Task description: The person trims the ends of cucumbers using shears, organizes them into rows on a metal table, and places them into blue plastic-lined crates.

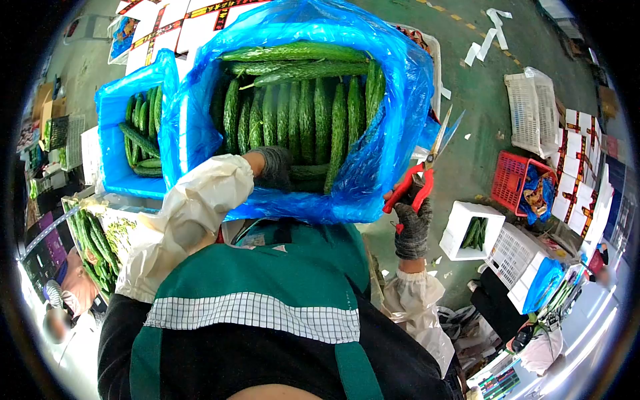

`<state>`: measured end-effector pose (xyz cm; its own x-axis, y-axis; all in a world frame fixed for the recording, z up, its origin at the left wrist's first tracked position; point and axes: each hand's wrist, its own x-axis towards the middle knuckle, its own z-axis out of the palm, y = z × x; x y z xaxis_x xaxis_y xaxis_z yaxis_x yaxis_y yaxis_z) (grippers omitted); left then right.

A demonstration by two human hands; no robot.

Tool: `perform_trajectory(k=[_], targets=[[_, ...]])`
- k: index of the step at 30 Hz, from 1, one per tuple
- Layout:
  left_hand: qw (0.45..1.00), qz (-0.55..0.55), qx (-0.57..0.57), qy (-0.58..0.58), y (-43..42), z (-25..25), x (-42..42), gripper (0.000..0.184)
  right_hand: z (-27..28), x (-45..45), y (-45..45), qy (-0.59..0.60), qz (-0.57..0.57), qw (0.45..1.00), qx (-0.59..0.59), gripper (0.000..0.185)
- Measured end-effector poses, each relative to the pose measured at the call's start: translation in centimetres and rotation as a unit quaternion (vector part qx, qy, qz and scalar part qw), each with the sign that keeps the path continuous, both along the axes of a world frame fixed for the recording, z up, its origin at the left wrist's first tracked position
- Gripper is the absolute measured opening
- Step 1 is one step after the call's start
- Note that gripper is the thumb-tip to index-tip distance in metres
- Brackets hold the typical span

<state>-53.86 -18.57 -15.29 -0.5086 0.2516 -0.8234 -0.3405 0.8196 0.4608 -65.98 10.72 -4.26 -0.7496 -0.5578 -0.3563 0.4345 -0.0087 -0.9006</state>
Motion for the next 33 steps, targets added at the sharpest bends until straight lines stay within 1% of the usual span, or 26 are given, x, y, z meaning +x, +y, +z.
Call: perform_trajectory(k=[1, 2, 4, 8, 10, 11, 13, 15, 16, 17, 19, 21, 22, 23, 25, 26, 27, 28, 29, 30, 31, 33], targets=[[0.999, -0.015, 0.035, -0.006, -0.2, -0.7, 0.0, 0.075, 0.1, 0.0, -0.1, 0.0, 0.001, 1.0, 0.001, 0.045], [0.999, -0.015, 0.035, -0.005, -0.1, 0.8, -0.4, 0.075, 0.3, -0.1, -0.3, 0.009, 0.002, 1.0, -0.004, 0.045], [0.998, -0.057, -0.02, -0.014, 0.2, 3.6, -1.0, 0.067, 0.4, 0.0, -0.5, 0.017, 0.004, 1.0, -0.01, 0.044], [0.999, -0.022, -0.005, 0.025, -0.4, 2.5, 0.0, 0.068, 0.5, -0.3, -0.8, 0.023, 0.023, 0.999, 0.002, 0.042], [0.995, -0.087, -0.003, 0.049, -0.9, 2.5, 0.6, 0.051, 0.1, -0.2, -0.9, 0.024, 0.03, 0.999, 0.005, 0.041], [0.995, -0.084, -0.005, 0.05, -1.3, 2.9, 0.7, 0.051, -0.1, -0.1, -1.0, 0.024, 0.031, 0.999, 0.006, 0.041], [0.966, -0.199, -0.164, 0.036, -2.6, 5.9, 0.7, 0.03, -0.1, -0.1, -1.4, 0.023, 0.036, 0.999, 0.001, 0.041], [0.944, -0.15, -0.276, 0.099, -2.2, 14.8, -0.4, 0.02, -0.1, -0.1, -2.1, 0.026, 0.046, 0.999, -0.001, 0.044], [0.941, -0.152, -0.297, 0.059, -2.5, 17.1, -0.5, 0.021, -0.1, -0.1, -2.4, 0.026, 0.052, 0.998, -0.008, 0.044], [0.935, -0.119, -0.321, 0.092, -3.0, 17.7, 0.1, 0.02, -0.1, 0.1, -2.8, 0.024, 0.059, 0.998, -0.014, 0.045], [0.919, -0.075, -0.37, 0.114, -3.7, 19.7, 1.4, 0.019, 0.0, 0.2, -3.8, 0.022, 0.076, 0.996, -0.032, 0.047], [0.902, -0.016, -0.385, 0.196, -4.6, 20.8, 3.8, 0.017, 0.2, 0.5, -4.8, 0.024, 0.088, 0.995, -0.043, 0.051], [0.87, 0.01, -0.406, 0.281, -5.0, 21.2, 5.5, 0.015, 0.0, 0.5, -5.3, 0.033, 0.098, 0.993, -0.052, 0.054], [0.836, 0.07, -0.392, 0.377, -5.7, 21.2, 7.5, 0.013, 0.0, 0.7, -5.8, 0.034, 0.108, 0.992, -0.062, 0.054], [0.826, 0.272, -0.32, 0.377, -6.2, 24.3, 9.9, 0.02, 0.4, 1.3, -7.1, 0.021, 0.111, 0.992, -0.057, 0.056], [0.797, 0.366, -0.283, 0.387, -7.0, 24.5, 11.8, 0.027, 1.0, 1.6, -7.9, -0.002, 0.123, 0.99, -0.067, 0.056], [0.715, 0.513, -0.156, 0.449, -7.3, 24.6, 13.3, 0.03, 1.3, 1.9, -8.5, 0.001, 0.137, 0.988, -0.075, 0.056], [0.617, 0.647, -0.019, 0.447, -7.3, 25.3, 15.0, 0.03, 1.5, 2.2, -9.1, -0.003, 0.16, 0.984, -0.078, 0.056], [0.489, 0.748, 0.121, 0.431, -6.9, 26.6, 16.5, 0.029, 1.7, 2.6, -9.7, -0.007, 0.183, 0.98, -0.082, 0.057], [0.405, 0.766, 0.191, 0.462, -7.4, 26.5, 18.1, 0.031, 1.9, 3.1, -10.5, -0.017, 0.222, 0.97, -0.098, 0.058], [0.349, 0.764, 0.253, 0.479, -7.0, 26.1, 20.1, 0.046, 2.7, 3.5, -10.6, -0.012, 0.265, 0.961, -0.083, 0.061], [0.185, 0.771, 0.371, 0.483, -7.5, 24.7, 23.9, 0.048, 3.8, 6.0, -11.8, -0.006, 0.325, 0.942, -0.077, 0.061]])
